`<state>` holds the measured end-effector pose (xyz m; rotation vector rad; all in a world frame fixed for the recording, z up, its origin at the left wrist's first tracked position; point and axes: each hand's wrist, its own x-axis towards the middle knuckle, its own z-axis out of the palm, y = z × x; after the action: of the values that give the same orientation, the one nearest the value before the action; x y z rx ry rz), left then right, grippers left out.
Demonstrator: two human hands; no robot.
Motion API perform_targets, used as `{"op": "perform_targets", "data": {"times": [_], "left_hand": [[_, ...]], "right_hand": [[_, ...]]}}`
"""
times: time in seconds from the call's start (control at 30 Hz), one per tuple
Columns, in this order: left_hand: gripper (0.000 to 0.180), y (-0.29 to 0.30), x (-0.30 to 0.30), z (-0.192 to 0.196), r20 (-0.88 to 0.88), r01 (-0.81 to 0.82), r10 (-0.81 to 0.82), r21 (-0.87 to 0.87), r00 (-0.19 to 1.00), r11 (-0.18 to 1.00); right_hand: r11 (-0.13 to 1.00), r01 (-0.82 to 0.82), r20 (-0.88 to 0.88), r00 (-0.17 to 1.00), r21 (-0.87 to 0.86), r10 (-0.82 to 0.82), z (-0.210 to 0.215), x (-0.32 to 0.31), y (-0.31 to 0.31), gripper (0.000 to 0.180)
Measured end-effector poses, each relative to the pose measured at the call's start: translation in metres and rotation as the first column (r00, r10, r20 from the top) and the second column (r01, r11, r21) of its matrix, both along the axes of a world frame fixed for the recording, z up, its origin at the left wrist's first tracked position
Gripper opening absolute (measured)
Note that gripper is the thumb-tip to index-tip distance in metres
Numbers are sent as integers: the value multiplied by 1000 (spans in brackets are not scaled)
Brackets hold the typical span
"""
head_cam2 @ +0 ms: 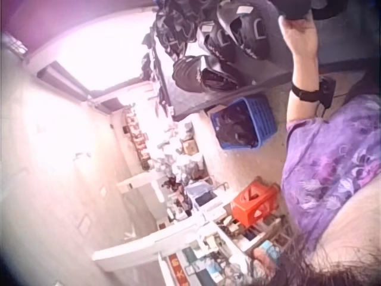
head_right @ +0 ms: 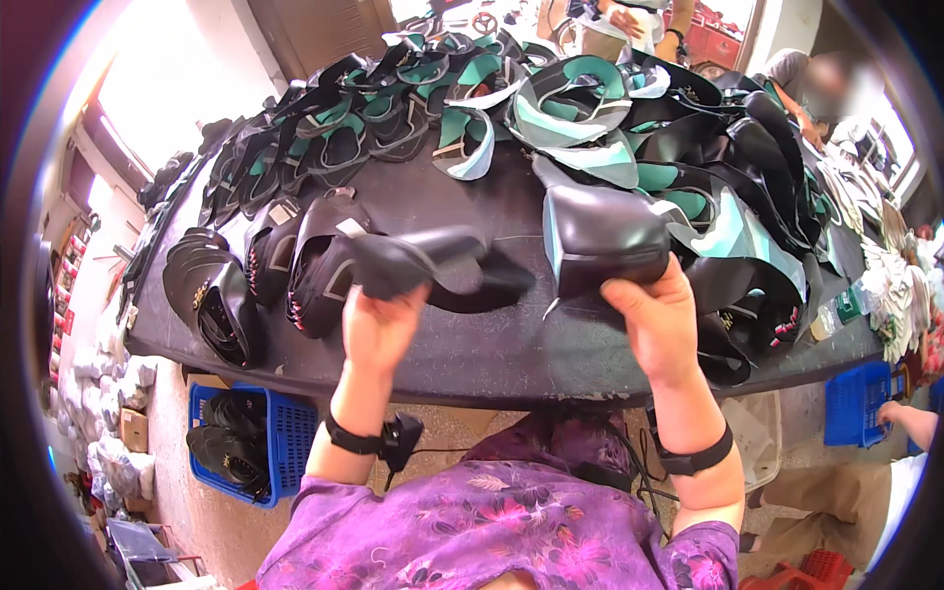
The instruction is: The recorder is inspecting and assembling black leather shoe components, specifically attaching inner linings to the outer shell at a factory workstation.
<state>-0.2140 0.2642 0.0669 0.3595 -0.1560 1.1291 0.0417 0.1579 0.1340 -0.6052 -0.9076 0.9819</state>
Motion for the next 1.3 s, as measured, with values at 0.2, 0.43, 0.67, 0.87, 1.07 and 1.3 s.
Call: {"op": "perform_targets", "data": {"times": [0.2, 0.43, 0.67, 0.87, 1.07, 1.3], "left_hand": [[46, -69, 24, -29, -293, 139, -187, -179, 938, 974], [44, -92, 2, -68, -15, 468, -489, -265, 872, 843], [39, -95, 2, -77, -12, 496, -521, -287, 854, 820], [25, -91, -13, -61, -340, 313, -424, -336, 839, 888], [11, -78, -68, -8, -734, 28, 651, 659, -192, 752], [47, -81, -19, 50, -381, 800, 915, 586, 129, 131]], "right_hand": [[971, -215, 920, 392, 100, -8, 5, -37, -3, 30], [890, -455, 995, 86, -13, 58, -21, -55, -21, 27], [983, -157, 959, 278, 97, -50, -27, -65, -37, 36], [949, -316, 995, 100, 27, 5, -34, -71, -30, 29], [927, -367, 991, 128, 80, -34, -41, -74, -28, 24], [918, -375, 992, 71, 125, -106, -45, -79, -33, 24]]}}
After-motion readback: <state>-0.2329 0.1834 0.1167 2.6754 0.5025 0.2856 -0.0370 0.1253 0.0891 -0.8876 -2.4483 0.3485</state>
